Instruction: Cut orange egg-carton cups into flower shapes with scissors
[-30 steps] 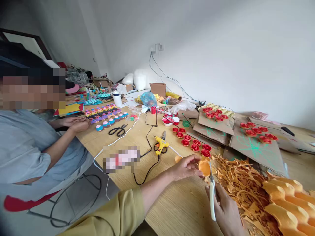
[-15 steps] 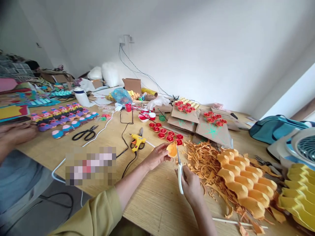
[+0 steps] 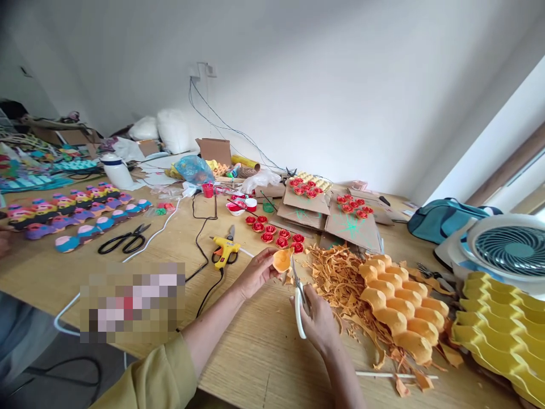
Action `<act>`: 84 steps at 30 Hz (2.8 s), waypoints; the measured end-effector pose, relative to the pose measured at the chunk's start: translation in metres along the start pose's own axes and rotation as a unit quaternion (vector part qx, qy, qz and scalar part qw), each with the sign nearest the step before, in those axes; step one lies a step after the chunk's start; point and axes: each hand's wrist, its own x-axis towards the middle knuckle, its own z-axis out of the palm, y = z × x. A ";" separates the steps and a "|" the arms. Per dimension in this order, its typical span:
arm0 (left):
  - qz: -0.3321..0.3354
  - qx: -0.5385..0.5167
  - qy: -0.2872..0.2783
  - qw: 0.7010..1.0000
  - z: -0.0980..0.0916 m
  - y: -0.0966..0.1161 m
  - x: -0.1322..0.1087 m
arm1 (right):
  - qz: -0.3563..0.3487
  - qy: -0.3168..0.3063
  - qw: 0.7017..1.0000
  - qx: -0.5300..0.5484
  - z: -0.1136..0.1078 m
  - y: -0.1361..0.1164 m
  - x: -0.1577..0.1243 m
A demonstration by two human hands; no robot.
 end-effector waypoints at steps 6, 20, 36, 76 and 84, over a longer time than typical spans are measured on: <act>-0.002 0.046 -0.004 0.999 0.000 0.001 0.000 | 0.011 -0.013 1.000 -0.020 0.000 0.002 0.001; -0.009 0.111 -0.042 0.993 -0.002 -0.004 -0.001 | -0.007 -0.014 1.000 -0.026 -0.002 0.000 0.001; -0.035 0.129 -0.062 0.989 -0.002 -0.001 -0.002 | -0.021 -0.021 0.999 -0.013 -0.001 -0.001 0.001; -0.016 0.115 -0.076 0.990 0.009 0.003 -0.005 | -0.036 0.025 0.998 -0.043 0.002 0.003 0.002; -0.009 0.100 -0.071 0.992 0.006 0.000 -0.004 | -0.043 0.031 0.999 -0.011 0.005 0.006 -0.001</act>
